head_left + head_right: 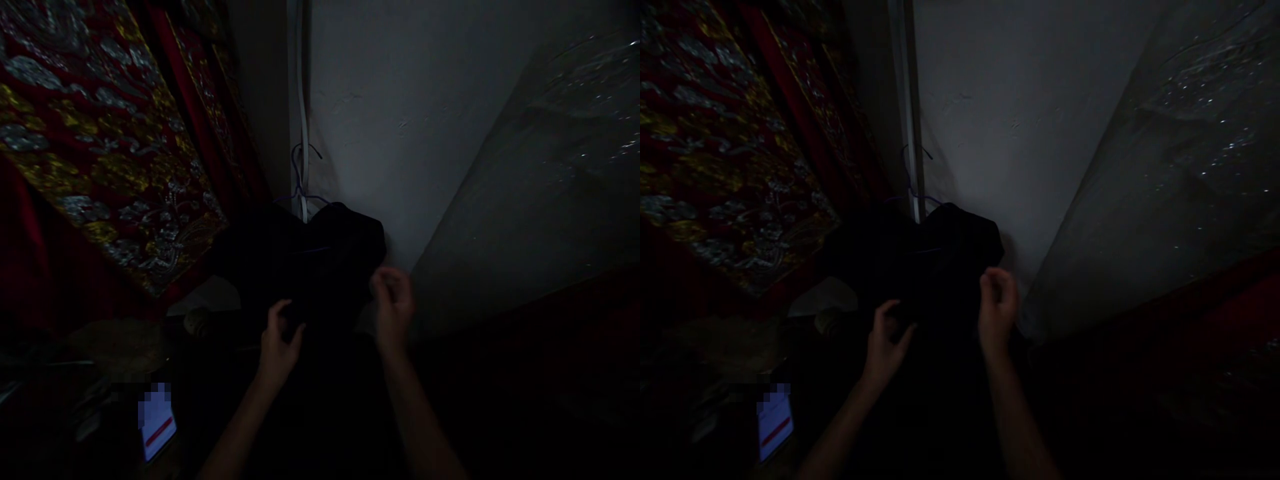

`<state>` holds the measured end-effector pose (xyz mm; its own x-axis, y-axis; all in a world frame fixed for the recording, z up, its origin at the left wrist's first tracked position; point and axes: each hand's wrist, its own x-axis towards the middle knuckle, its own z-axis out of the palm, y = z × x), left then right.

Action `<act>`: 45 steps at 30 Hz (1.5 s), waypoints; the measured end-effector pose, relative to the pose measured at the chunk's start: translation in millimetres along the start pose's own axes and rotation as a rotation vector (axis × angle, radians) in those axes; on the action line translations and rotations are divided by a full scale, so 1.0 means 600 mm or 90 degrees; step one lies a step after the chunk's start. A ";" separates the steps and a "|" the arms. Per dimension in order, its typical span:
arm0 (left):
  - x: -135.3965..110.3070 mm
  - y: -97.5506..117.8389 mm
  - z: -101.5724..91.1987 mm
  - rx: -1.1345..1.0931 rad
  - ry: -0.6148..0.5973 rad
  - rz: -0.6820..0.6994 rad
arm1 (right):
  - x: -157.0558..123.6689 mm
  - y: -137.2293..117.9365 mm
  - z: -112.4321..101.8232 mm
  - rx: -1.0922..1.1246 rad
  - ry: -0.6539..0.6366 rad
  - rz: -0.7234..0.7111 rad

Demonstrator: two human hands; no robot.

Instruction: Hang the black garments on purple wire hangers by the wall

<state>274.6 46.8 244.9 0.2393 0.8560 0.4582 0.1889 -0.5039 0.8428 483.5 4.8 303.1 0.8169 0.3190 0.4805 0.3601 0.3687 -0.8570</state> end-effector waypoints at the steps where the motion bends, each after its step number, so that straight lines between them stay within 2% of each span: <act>1: -0.008 0.003 0.010 -0.049 0.025 -0.029 | -0.045 0.003 0.000 0.007 -0.101 0.073; 3: -0.024 0.008 0.027 -0.123 0.055 -0.074 | -0.124 0.010 0.004 0.024 -0.342 0.200; 5: -0.038 0.011 0.035 -0.158 0.066 -0.113 | -0.171 0.017 0.010 -0.001 -0.429 0.230; 7: -0.048 0.010 0.035 -0.164 0.062 -0.138 | -0.185 0.020 0.016 -0.045 -0.467 0.210; 9: -0.051 0.004 0.031 -0.148 0.053 -0.132 | -0.178 0.020 0.019 -0.082 -0.500 0.180; 12: -0.051 -0.009 0.025 -0.092 0.044 -0.081 | -0.163 0.016 0.019 -0.107 -0.527 0.161; 16: -0.052 -0.014 0.023 -0.022 0.067 -0.007 | -0.163 0.009 0.015 -0.131 -0.567 0.181; 21: -0.052 0.002 0.024 -0.032 0.077 0.026 | -0.162 0.006 0.012 -0.082 -0.536 0.199; 27: -0.052 -0.001 0.023 -0.002 0.053 -0.025 | -0.152 0.008 0.003 -0.092 -0.551 0.203; 30: -0.053 -0.003 0.022 0.000 0.023 -0.027 | -0.146 0.001 0.000 -0.047 -0.565 0.275; 34: -0.053 -0.002 0.022 0.008 0.030 -0.017 | -0.144 -0.006 0.004 0.054 -0.584 0.434; 39: -0.048 -0.004 0.023 0.013 0.013 -0.016 | -0.142 -0.009 0.024 0.147 -0.476 0.574; 42: -0.042 -0.012 0.021 0.033 -0.016 -0.018 | -0.107 -0.028 0.051 0.206 -0.434 0.572; 45: -0.038 -0.024 0.018 0.064 -0.040 -0.033 | -0.040 -0.068 0.087 0.254 -0.413 0.494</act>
<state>276.6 33.1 219.0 0.2849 0.8739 0.3939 0.2962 -0.4711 0.8309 425.5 27.8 336.0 0.3230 0.9446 -0.0586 -0.4191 0.0873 -0.9037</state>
